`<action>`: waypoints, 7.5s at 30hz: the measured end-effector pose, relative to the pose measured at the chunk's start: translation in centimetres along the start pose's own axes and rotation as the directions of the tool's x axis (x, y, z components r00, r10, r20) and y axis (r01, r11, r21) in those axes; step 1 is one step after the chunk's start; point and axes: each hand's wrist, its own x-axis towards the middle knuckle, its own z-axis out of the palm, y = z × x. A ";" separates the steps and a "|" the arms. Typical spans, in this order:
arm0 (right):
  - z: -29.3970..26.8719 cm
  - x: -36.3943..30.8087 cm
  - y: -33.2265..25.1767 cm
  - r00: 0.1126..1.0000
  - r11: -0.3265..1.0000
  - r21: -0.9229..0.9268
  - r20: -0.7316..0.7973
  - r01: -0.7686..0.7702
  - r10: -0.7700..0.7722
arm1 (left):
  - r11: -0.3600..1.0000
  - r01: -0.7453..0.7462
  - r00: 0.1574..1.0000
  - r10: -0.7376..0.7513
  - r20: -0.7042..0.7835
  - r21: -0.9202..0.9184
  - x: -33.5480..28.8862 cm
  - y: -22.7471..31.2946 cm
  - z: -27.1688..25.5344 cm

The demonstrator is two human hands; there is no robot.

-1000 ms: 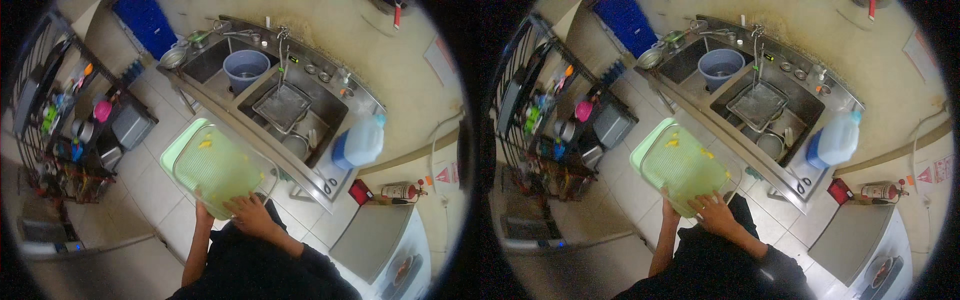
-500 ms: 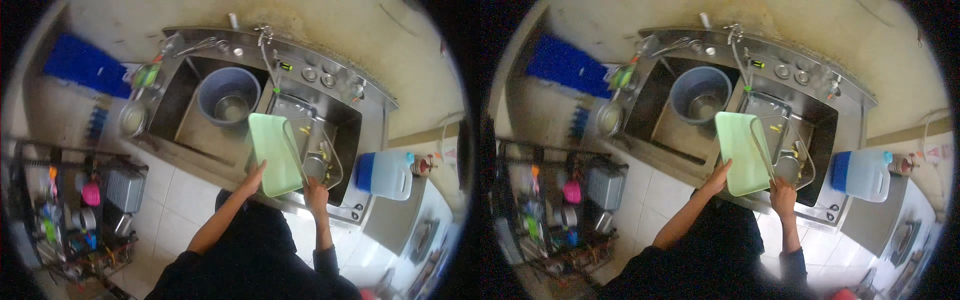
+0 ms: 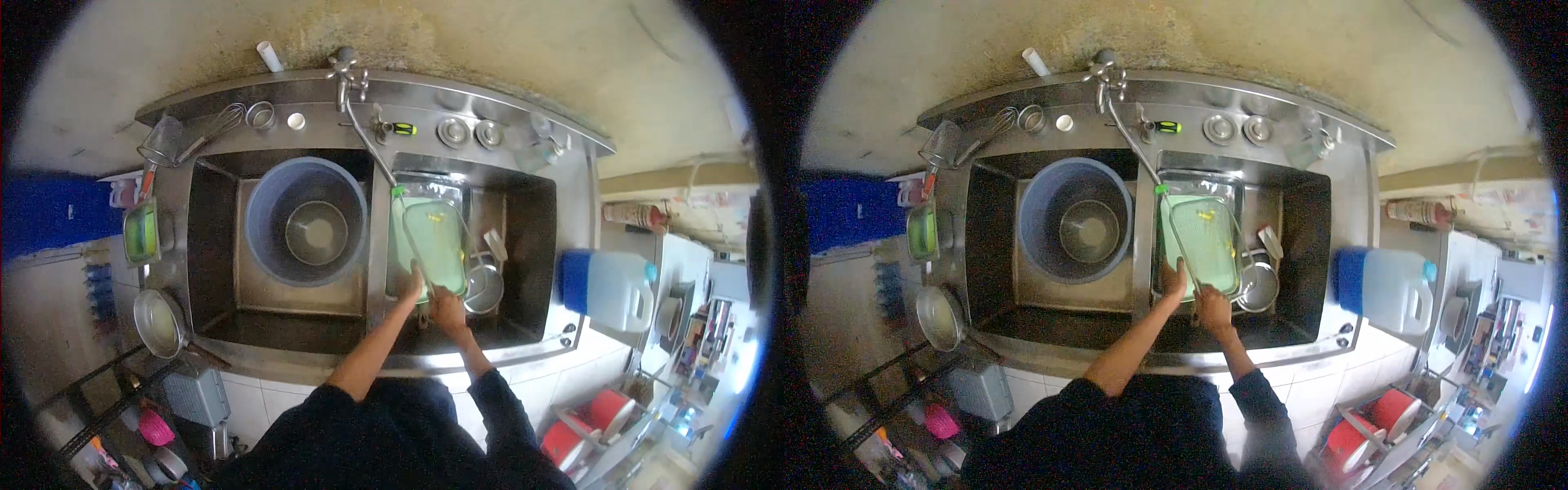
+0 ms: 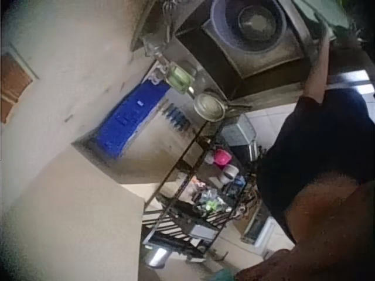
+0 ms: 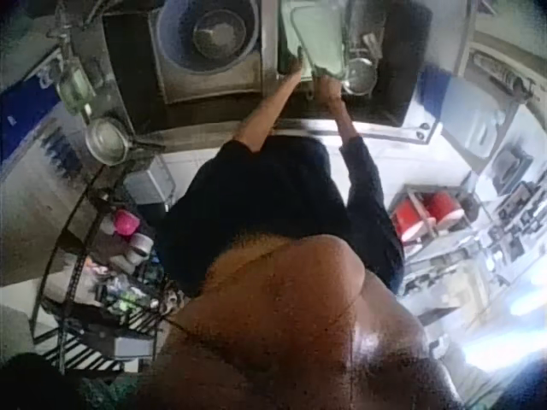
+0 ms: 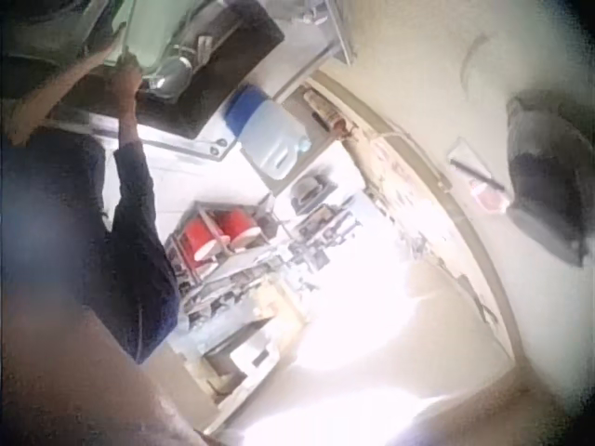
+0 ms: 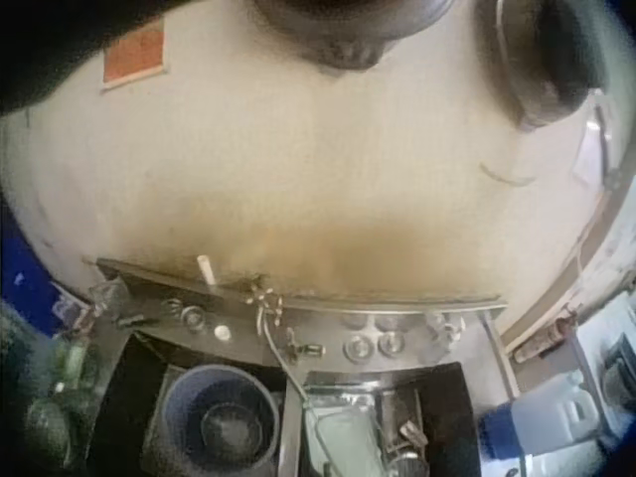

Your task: The person transfers pieces of cooked egg between containers, discards food waste into a bin, and washes the containers with a sponge and soapy water in a sink.

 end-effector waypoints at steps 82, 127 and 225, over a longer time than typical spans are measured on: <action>-5.4 4.4 -11.7 0.919 -0.277 0.880 0.392 -0.387 -0.037 | 0.721 -0.655 0.755 0.611 0.239 0.226 -7.7 15.6 -20.8; -7.6 -1.5 10.4 0.792 0.529 0.826 -0.186 -0.195 0.582 | 0.653 0.260 0.930 0.028 0.366 -0.711 4.2 5.9 3.4; -1.8 9.7 12.8 0.888 0.860 0.482 -0.452 0.168 0.080 | 0.981 -0.195 0.838 0.164 0.521 0.004 2.0 7.2 6.7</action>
